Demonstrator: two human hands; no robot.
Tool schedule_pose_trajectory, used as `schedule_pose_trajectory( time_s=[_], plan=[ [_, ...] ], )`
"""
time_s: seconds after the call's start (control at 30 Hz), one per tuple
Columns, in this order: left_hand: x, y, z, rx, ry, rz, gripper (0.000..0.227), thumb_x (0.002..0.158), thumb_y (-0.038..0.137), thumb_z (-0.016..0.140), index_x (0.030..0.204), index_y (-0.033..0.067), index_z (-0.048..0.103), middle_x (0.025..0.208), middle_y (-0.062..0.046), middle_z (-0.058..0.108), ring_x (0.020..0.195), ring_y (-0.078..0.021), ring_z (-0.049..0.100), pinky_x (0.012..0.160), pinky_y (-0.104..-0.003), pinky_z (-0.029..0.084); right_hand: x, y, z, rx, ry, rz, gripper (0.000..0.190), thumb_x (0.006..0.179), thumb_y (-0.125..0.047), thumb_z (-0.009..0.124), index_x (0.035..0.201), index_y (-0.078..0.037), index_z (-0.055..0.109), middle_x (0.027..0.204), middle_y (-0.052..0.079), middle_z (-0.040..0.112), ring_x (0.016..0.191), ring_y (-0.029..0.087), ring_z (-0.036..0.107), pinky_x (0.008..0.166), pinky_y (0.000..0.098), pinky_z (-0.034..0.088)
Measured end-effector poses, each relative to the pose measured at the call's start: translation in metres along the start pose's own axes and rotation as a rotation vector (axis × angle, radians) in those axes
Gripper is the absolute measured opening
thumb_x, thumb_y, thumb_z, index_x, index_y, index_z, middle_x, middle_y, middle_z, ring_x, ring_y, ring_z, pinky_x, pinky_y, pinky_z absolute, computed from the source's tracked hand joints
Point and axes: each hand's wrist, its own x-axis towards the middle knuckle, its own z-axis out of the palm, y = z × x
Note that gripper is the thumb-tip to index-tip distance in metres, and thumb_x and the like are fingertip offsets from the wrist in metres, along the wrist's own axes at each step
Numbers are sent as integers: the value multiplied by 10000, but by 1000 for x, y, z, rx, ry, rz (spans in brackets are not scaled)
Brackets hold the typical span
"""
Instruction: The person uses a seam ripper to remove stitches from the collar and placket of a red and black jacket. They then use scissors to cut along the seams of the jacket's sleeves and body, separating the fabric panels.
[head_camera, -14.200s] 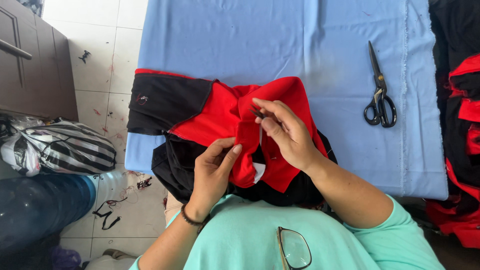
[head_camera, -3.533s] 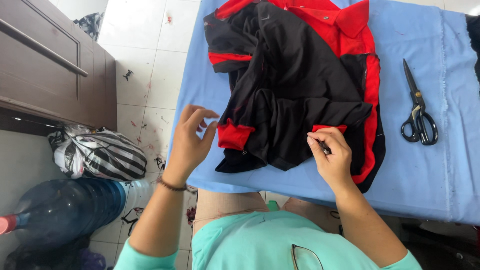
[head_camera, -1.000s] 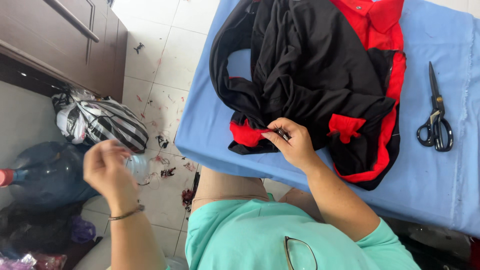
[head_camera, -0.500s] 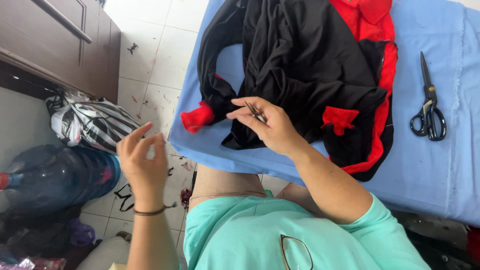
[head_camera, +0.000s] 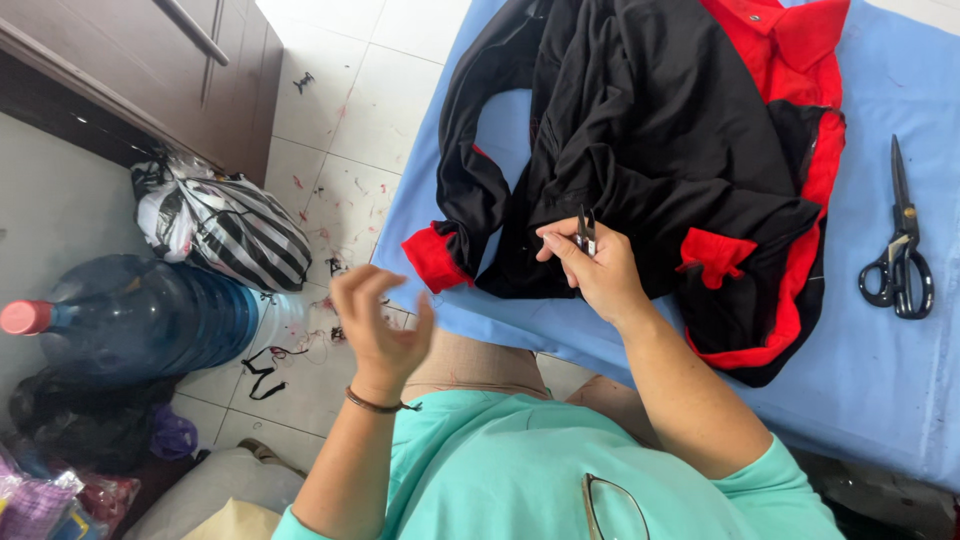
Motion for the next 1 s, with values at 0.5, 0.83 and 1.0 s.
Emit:
schedule_pose_trajectory(
  time_s=[0.5, 0.83, 1.0],
  plan=[
    [-27, 3, -52, -112, -58, -277, 181, 917, -120, 712, 988, 25, 794, 851, -142, 783, 763, -249, 772, 685, -334, 619, -12, -1, -5, 2, 27, -81, 129, 984, -58, 687, 1043, 46, 737, 761, 147, 743, 420, 63, 532, 443, 187, 436],
    [4, 7, -69, 254, -114, 41, 286, 1032, -60, 679, 1297, -22, 578, 1440, -225, 479, 1346, -411, 453, 1104, -546, 460, -55, -50, -106, -615, 175, -206, 241, 966, -124, 746, 1187, -39, 704, 1126, 89, 636, 906, 158, 569, 829, 275, 482],
    [25, 55, 5, 103, -280, 338, 99, 929, 87, 824, 906, 121, 734, 1269, -124, 684, 1155, -335, 564, 1019, -401, 467, -84, -16, -192, -1043, 220, -116, 348, 909, -206, 825, 1225, -84, 744, 1249, 48, 683, 1102, 195, 667, 902, 337, 525]
  ],
)
